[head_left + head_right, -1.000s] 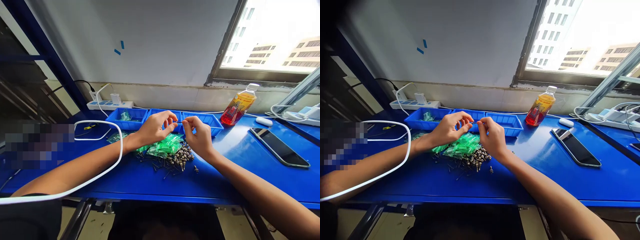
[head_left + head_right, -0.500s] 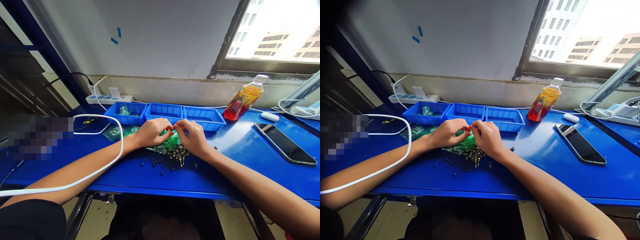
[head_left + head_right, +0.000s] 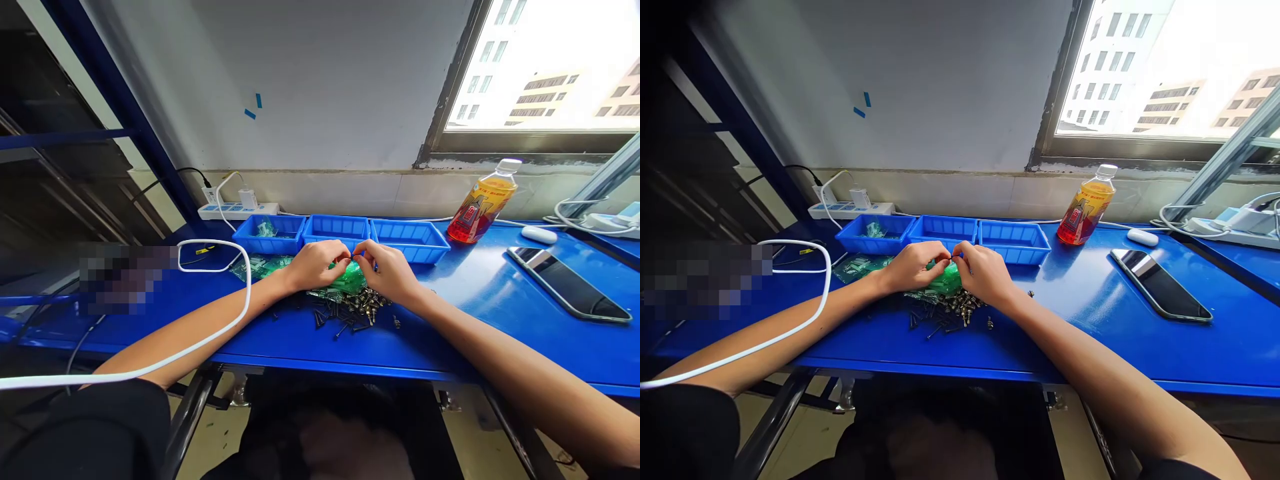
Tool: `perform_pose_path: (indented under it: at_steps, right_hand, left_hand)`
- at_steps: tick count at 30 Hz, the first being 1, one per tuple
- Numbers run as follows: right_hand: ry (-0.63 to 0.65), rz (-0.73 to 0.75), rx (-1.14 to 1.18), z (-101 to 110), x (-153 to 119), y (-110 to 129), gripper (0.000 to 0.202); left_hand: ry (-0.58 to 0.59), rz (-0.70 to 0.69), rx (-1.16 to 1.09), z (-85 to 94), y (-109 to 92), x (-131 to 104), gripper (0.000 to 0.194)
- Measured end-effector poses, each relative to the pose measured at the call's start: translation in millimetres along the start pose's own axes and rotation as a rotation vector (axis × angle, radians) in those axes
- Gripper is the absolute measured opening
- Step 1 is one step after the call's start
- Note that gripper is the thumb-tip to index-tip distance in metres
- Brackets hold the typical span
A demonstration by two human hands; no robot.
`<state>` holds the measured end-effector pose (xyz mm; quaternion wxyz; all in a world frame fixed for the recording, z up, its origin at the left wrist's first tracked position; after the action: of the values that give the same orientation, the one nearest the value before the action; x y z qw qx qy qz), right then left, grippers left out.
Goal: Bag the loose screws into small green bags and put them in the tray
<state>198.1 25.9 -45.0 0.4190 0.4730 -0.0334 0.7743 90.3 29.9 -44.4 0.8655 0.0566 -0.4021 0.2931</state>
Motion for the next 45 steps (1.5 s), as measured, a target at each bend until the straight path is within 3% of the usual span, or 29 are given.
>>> perform_pose_path:
  at_steps: [8,26,45]
  right_hand:
    - [0.053,-0.011,-0.049,-3.0,-0.2,-2.4,0.014]
    - [0.157,-0.033,-0.086,-4.1,-0.3,2.7,0.011]
    - [0.165,-0.019,-0.132,-4.7,-0.8,4.0,0.011]
  left_hand:
    - [0.081,0.029,-0.036,-4.8,1.9,0.0,0.018]
    - [0.081,0.019,-0.015,-3.5,0.5,0.5,0.016]
    - [0.058,0.032,-0.023,-1.6,0.0,-0.2,0.018]
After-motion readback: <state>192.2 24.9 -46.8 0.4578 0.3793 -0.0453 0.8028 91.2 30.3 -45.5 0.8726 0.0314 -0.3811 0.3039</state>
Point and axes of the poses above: each hand's wrist, its own x-axis towards the middle knuckle, its own z-axis out of the back of the hand, y = z × x, the point moved 7 cm from there along x, towards the middle knuckle, and after that the axes turned 15 degrees about -y, right-handed, at the moved point
